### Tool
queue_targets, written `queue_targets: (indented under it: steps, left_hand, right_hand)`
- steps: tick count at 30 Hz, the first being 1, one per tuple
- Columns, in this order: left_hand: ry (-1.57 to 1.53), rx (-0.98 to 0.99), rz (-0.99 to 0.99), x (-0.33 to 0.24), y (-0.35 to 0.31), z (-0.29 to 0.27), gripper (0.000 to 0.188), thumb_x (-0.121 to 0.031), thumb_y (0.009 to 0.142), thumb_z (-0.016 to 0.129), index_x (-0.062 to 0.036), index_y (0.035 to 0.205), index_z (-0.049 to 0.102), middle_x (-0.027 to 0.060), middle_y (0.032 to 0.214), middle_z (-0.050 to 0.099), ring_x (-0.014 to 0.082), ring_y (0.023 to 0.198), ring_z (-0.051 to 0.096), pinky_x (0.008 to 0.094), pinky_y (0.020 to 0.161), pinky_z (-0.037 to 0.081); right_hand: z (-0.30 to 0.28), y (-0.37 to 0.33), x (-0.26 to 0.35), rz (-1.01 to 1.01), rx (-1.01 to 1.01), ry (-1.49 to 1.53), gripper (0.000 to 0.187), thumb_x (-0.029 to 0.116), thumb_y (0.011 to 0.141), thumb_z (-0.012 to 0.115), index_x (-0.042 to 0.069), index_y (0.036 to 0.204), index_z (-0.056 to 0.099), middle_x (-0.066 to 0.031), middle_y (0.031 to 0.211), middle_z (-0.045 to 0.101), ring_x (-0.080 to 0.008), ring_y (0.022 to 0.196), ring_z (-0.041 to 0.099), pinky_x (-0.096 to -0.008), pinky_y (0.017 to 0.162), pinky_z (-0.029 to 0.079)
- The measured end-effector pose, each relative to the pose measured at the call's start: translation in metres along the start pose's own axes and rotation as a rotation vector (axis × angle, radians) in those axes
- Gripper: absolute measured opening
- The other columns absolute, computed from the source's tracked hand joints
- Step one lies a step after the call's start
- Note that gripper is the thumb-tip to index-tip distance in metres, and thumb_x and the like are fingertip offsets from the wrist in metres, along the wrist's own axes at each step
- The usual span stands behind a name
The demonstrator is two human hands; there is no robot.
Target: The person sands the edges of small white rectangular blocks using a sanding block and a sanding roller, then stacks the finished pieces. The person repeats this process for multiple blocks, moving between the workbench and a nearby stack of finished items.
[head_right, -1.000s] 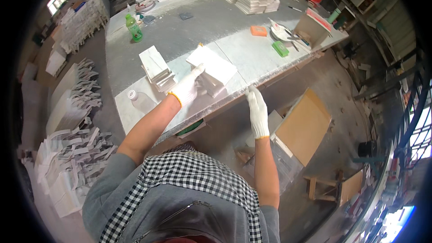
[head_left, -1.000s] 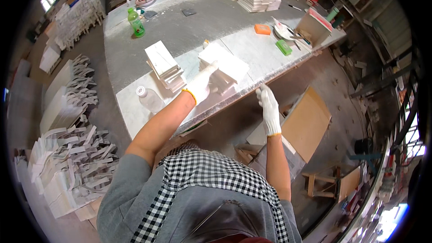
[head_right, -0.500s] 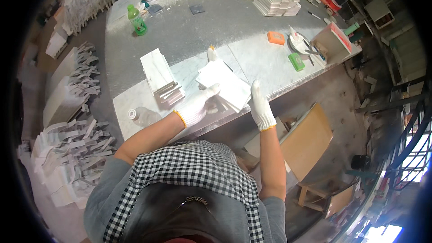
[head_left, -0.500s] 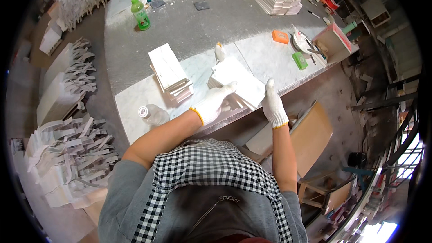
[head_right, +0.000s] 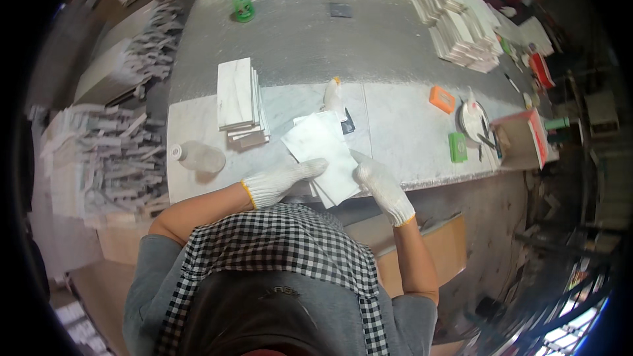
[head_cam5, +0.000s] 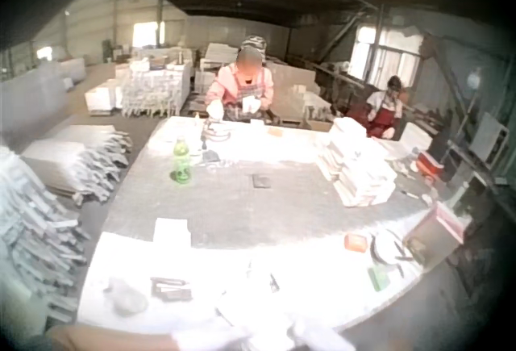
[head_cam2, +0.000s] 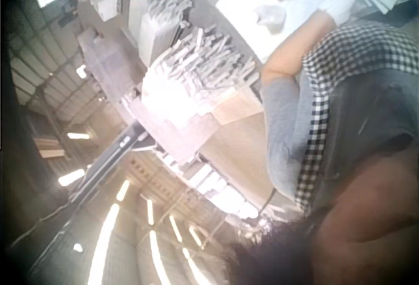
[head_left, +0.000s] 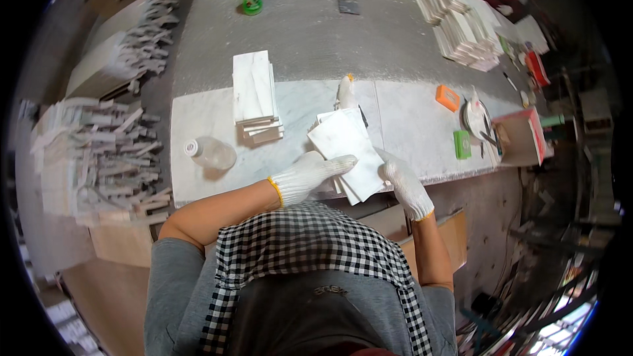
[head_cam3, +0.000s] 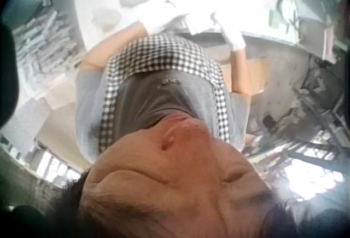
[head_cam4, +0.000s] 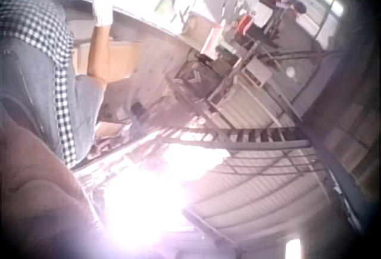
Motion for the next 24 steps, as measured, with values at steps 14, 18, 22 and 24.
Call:
queue_targets:
  steps: [14,18,22,24]
  left_hand:
    - [0.009,-0.326,0.072,-0.001,-0.011,0.009,0.06,-0.028,0.092,0.071,-0.0008,0.14,0.046,0.0158,0.129,0.06,0.0249,0.115,0.063,0.041,0.092,0.057]
    - [0.102,-0.347,0.097,-0.006,-0.007,0.008,0.057,-0.028,0.093,0.07,0.002,0.136,0.05,0.0158,0.126,0.062,0.0235,0.113,0.064,0.0385,0.093,0.057]
    - [-0.052,-0.397,0.132,-0.007,-0.009,0.008,0.054,-0.028,0.093,0.07,0.0034,0.133,0.052,0.0162,0.122,0.065,0.0229,0.108,0.067,0.0381,0.091,0.058]
    - [-0.101,-0.415,0.163,-0.007,-0.01,0.009,0.052,-0.027,0.094,0.068,0.0035,0.132,0.053,0.0165,0.121,0.065,0.0233,0.105,0.068,0.0386,0.089,0.059]
  right_hand:
    - [0.015,-0.006,-0.004,-0.115,0.203,0.083,0.062,0.036,0.1,0.052,-0.003,0.147,0.041,-0.0178,0.136,0.056,-0.0207,0.121,0.054,-0.0316,0.103,0.042]
    - [0.019,-0.007,0.005,-0.136,0.21,0.113,0.056,0.034,0.101,0.05,-0.003,0.144,0.045,-0.0173,0.135,0.058,-0.0219,0.12,0.055,-0.0325,0.103,0.042]
    - [0.02,-0.005,0.009,-0.224,0.182,0.133,0.053,0.035,0.101,0.05,-0.001,0.141,0.049,-0.0178,0.13,0.06,-0.0239,0.119,0.057,-0.0333,0.102,0.043]
    - [0.02,-0.006,0.011,-0.218,0.154,0.053,0.053,0.034,0.101,0.05,0.0,0.142,0.048,-0.0197,0.13,0.061,-0.0266,0.119,0.057,-0.0351,0.102,0.043]
Point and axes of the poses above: each hand's wrist, its own y-axis towards the middle knuckle, its own z-axis out of the palm, x = y × z, the point moved 7 cm from there along y, towards the middle knuckle
